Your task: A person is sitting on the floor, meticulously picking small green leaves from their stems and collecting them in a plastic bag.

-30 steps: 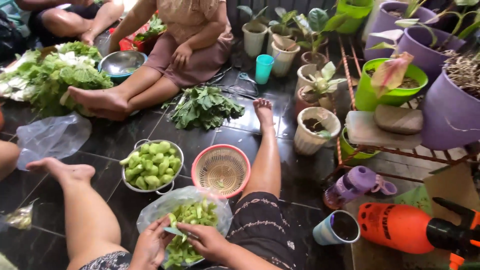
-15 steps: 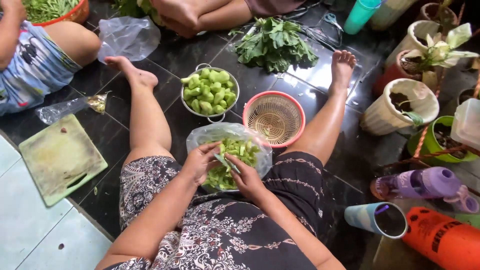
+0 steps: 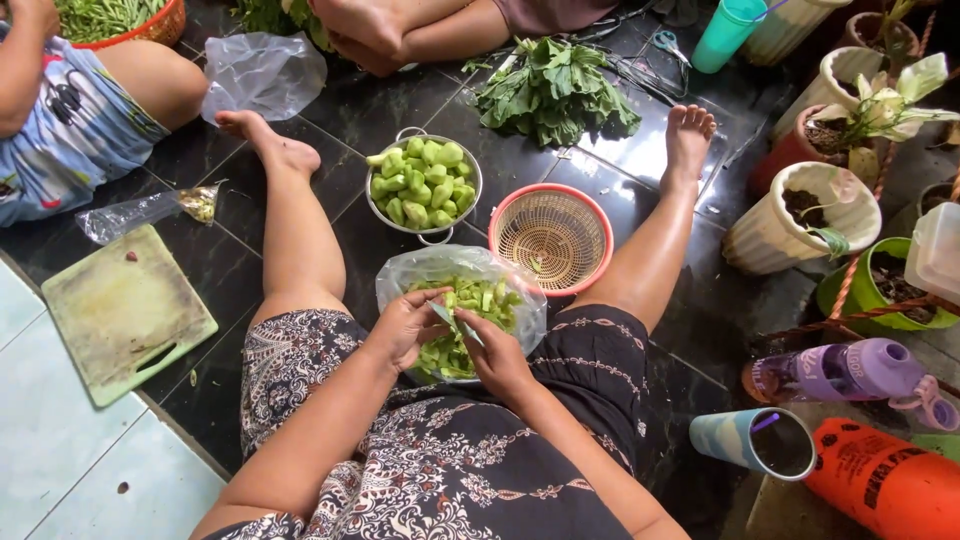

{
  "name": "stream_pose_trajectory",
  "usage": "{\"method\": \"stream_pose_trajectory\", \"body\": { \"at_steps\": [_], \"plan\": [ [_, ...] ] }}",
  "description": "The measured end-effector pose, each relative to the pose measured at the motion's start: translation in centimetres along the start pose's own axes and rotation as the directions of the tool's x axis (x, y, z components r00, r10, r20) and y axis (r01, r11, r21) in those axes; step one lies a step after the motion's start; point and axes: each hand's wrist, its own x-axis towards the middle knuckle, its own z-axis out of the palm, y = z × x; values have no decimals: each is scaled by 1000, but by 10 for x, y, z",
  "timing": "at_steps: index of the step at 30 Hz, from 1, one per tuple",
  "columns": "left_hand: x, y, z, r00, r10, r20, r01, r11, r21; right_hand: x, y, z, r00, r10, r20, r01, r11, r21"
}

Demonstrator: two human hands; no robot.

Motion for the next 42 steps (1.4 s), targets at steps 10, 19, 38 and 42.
{"method": "stream_pose_trajectory", "body": {
  "at_steps": [10, 19, 38, 42],
  "plan": [
    [-5, -3, 3, 999, -19, 49, 22, 999, -46, -1, 7, 1, 1000, 15, -25, -16, 999, -30],
    [3, -13, -6, 977, 19, 214, -4, 998, -68, 1, 0, 1, 998, 12, -65, -18, 996, -82],
    [-8, -1, -5, 955, 76, 286, -87, 996, 27, 1, 5, -2, 999, 52, -4, -51, 998, 24],
    [-10, 7, -6, 944, 93, 317, -130, 987, 97, 2, 0, -5, 997, 71, 31, -72, 996, 43]
  ]
}}
